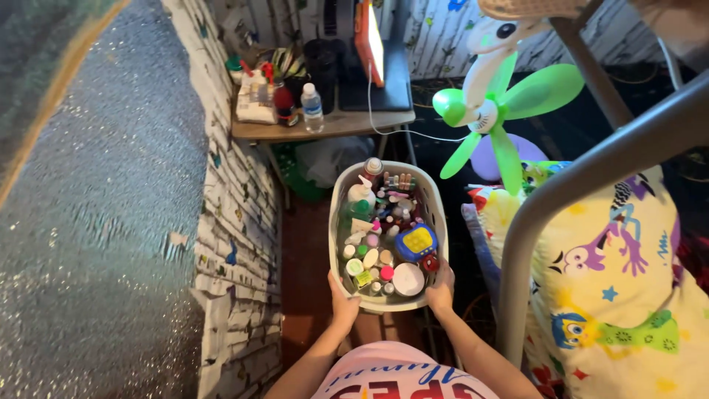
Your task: Organizing a small bedroom by tidying a shelf with books and a hat, arranging pillows and blankets on a bunk bed, and sorting toiletries in a basket.
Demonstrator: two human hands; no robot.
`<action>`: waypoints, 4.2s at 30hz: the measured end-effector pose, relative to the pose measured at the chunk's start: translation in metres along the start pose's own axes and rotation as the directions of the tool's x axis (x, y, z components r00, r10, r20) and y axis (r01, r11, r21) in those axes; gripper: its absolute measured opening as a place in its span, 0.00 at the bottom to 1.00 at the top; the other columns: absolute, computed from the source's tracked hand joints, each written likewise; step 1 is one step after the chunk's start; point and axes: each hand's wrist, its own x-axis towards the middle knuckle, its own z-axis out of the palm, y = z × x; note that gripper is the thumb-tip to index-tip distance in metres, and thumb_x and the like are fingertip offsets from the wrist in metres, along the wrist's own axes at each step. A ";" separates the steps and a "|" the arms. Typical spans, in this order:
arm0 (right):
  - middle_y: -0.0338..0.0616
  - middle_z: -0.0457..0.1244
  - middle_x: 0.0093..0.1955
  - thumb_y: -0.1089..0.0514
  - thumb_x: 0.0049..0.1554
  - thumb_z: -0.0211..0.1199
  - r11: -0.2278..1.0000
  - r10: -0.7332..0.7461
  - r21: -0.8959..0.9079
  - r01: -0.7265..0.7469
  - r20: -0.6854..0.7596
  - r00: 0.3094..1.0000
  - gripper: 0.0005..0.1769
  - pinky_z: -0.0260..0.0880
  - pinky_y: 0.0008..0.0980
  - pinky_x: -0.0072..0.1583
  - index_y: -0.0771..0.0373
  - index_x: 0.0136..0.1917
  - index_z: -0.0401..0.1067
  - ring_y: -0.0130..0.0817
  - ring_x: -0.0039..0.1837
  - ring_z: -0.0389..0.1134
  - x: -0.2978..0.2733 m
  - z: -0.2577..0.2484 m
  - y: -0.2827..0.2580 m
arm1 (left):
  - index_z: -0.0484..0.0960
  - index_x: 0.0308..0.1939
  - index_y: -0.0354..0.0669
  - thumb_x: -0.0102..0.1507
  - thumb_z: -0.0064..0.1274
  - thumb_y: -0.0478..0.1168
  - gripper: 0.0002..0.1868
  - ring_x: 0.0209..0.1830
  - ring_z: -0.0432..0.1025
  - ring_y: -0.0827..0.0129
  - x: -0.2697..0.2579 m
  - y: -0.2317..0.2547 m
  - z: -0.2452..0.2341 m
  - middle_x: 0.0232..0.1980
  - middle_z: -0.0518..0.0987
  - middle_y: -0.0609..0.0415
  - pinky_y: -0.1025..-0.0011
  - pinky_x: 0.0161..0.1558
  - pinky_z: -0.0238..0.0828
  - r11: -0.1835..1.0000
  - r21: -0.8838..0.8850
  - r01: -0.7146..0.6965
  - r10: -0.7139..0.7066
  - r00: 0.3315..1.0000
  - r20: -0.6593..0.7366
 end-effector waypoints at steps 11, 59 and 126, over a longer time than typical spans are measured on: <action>0.57 0.41 0.83 0.77 0.40 0.58 0.948 0.303 -0.098 -0.304 -0.030 0.953 0.55 0.46 0.45 0.77 0.53 0.79 0.51 0.59 0.82 0.42 0.011 -0.039 0.068 | 0.29 0.78 0.38 0.53 0.61 0.23 0.63 0.76 0.54 0.53 0.003 -0.041 0.058 0.77 0.51 0.38 0.64 0.72 0.53 0.967 0.127 -0.221 0.187 0.953 0.240; 0.47 0.57 0.77 0.67 0.58 0.60 0.730 -0.125 0.618 -0.292 0.540 0.832 0.30 0.57 0.37 0.73 0.63 0.73 0.63 0.40 0.81 0.53 0.090 0.126 -0.245 | 0.71 0.69 0.42 0.65 0.56 0.36 0.27 0.61 0.74 0.62 0.227 0.120 -0.134 0.65 0.76 0.48 0.66 0.58 0.72 0.974 -0.084 -0.209 0.215 0.975 0.066; 0.56 0.58 0.74 0.58 0.61 0.59 0.489 -0.339 0.849 0.201 -0.028 0.940 0.31 0.60 0.37 0.71 0.64 0.75 0.55 0.40 0.73 0.60 0.664 0.194 -0.678 | 0.65 0.66 0.33 0.58 0.60 0.30 0.33 0.61 0.75 0.54 0.701 0.636 -0.145 0.63 0.77 0.39 0.60 0.56 0.74 0.577 0.187 -0.795 0.815 0.576 -0.070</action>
